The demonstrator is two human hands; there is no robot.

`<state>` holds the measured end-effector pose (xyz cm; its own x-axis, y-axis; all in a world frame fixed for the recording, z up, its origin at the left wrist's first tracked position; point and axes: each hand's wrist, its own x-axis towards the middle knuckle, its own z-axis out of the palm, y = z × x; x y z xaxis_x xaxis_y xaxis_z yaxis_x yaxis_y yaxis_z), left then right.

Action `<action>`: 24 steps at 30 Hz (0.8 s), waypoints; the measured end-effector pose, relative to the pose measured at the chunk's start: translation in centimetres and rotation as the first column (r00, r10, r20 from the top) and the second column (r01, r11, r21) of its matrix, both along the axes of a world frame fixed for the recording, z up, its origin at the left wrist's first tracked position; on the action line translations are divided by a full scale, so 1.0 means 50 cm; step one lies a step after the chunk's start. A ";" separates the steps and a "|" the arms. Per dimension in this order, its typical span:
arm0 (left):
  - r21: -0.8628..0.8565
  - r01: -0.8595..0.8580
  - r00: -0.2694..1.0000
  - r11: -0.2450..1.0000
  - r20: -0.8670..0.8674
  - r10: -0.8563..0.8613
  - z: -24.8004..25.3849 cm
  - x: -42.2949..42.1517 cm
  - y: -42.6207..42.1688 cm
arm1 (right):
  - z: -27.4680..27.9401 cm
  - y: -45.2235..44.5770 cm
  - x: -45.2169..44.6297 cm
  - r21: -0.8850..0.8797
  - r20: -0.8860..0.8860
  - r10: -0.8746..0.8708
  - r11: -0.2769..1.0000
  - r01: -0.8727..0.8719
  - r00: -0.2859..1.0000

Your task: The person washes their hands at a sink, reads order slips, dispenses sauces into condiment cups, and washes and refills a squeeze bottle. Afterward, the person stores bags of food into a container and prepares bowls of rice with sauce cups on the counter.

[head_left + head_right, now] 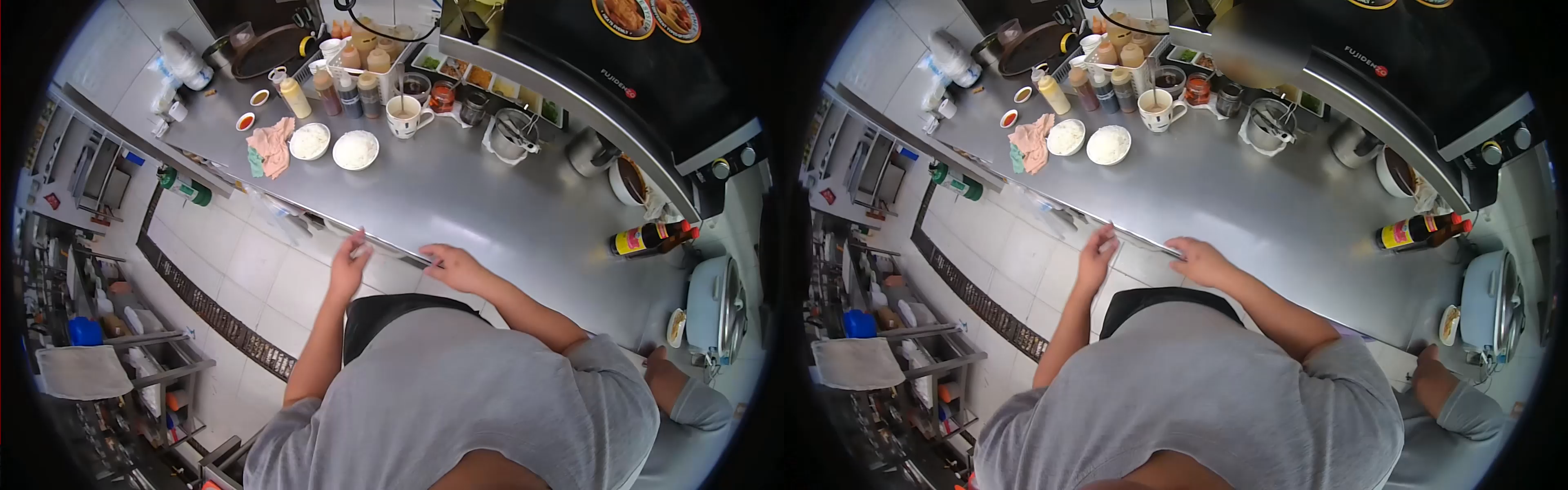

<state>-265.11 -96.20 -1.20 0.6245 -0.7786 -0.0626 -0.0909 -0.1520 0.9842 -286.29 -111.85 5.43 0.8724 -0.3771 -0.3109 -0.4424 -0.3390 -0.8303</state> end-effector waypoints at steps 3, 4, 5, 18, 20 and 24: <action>0.048 -0.196 0.973 0.979 0.133 0.188 0.065 0.173 -0.033 | 0.012 -0.027 0.012 0.013 0.032 -0.132 0.991 0.132 0.991; 0.044 -0.268 0.940 0.962 0.229 0.252 0.066 0.238 -0.037 | 0.028 -0.031 0.017 0.034 -0.003 -0.174 0.984 0.174 0.985; 0.004 -0.334 0.891 0.943 0.328 0.314 0.075 0.314 -0.052 | 0.009 -0.042 0.026 -0.018 -0.025 -0.196 0.981 0.195 0.980; 0.371 -0.135 0.381 0.919 0.876 -0.297 -0.126 0.833 -0.164 | 0.214 -0.090 0.533 0.245 0.446 -0.583 0.809 0.535 0.679; 0.364 0.004 0.423 0.931 0.843 -0.331 -0.094 0.847 -0.137 | 0.306 -0.124 0.641 0.015 0.575 -0.448 0.842 0.539 0.685; 0.325 0.177 0.463 0.929 0.806 -0.370 -0.057 0.867 -0.112 | 0.523 -0.242 0.839 -0.430 0.795 -0.132 0.565 0.704 0.592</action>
